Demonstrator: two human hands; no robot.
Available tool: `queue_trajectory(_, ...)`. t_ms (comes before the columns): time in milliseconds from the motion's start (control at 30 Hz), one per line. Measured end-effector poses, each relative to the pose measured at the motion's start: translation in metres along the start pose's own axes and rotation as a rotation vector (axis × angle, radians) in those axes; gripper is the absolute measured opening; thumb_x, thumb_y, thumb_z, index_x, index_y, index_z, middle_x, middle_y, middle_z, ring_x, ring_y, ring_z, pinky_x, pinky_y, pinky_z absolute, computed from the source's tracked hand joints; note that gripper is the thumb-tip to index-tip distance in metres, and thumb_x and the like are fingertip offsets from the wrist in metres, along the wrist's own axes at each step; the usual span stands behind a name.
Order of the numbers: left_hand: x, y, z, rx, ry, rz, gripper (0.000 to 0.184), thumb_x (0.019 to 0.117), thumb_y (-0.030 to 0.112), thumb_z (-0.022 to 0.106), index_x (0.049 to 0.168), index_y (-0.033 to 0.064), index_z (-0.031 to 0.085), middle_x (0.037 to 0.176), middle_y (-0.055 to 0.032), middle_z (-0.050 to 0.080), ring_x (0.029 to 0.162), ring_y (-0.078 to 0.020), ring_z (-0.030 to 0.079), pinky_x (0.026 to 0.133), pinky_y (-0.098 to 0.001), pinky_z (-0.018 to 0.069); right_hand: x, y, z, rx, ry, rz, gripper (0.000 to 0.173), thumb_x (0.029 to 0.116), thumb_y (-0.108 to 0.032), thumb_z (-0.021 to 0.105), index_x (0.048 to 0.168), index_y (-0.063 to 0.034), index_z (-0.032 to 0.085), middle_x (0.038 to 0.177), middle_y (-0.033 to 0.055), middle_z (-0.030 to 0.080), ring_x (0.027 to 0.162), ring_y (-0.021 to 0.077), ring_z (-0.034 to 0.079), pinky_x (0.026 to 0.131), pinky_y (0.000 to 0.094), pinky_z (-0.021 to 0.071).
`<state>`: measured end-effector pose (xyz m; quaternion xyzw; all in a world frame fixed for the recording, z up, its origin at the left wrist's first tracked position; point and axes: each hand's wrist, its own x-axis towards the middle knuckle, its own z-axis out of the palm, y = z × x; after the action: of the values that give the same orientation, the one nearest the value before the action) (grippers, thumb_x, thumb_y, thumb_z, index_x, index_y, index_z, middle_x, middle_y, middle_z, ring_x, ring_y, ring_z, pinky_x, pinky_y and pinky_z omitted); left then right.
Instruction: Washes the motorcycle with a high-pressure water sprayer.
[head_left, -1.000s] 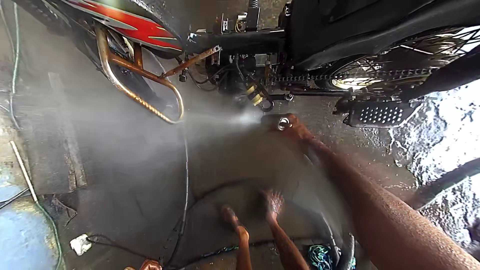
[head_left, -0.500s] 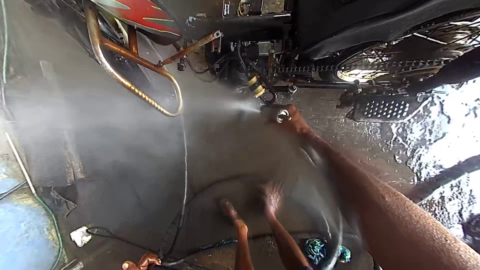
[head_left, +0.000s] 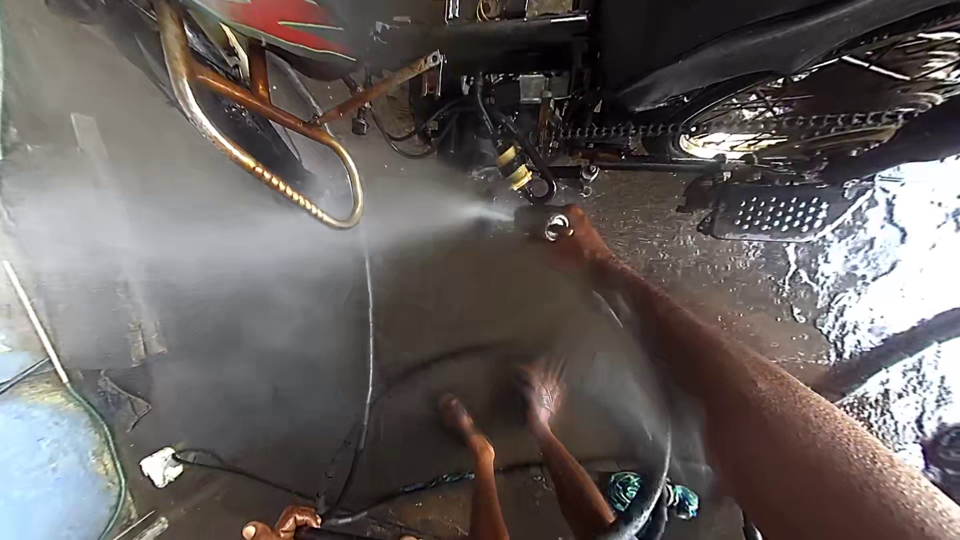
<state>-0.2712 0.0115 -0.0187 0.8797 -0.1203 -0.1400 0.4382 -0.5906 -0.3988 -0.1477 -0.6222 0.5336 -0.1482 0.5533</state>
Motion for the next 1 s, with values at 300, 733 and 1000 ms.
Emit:
queue_trajectory(300,0.001,-0.001,0.007,0.009,0.012,0.008,0.077,0.1091,0.044,0.000,0.053,0.0205,0.046,0.048,0.0091,0.054,0.046,-0.0032,0.055,0.052,-0.0199,0.0500,0.016,0.001,0.004,-0.037,-0.029,-0.015,0.020,0.0853,-0.015,0.076,0.102,-0.0032,0.074,0.098,0.0185,0.073,0.093,0.0333,0.070,0.082,0.0612,0.0533)
queue_trajectory(733,0.009,-0.003,0.010,0.008,0.016,0.004,0.077,0.1087,0.044,-0.002,0.053,0.0212,0.045,0.048,0.0094,0.054,0.046,-0.0034,0.055,0.052,-0.0210,0.0502,0.034,-0.002,-0.007,-0.006,0.008,0.017,0.021,0.0847,-0.014,0.075,0.105,-0.0061,0.074,0.097,0.0151,0.073,0.088,0.0293,0.070,0.078,0.0584,0.0543)
queue_trajectory(1000,0.008,-0.009,0.015,0.009,0.018,-0.002,0.076,0.1089,0.043,-0.001,0.052,0.0210,0.046,0.048,0.0092,0.054,0.046,-0.0037,0.055,0.052,-0.0204,0.0504,0.042,-0.002,0.000,-0.042,-0.028,-0.010,0.023,0.0850,-0.014,0.075,0.106,-0.0047,0.074,0.100,0.0161,0.073,0.093,0.0295,0.070,0.083,0.0578,0.0544)
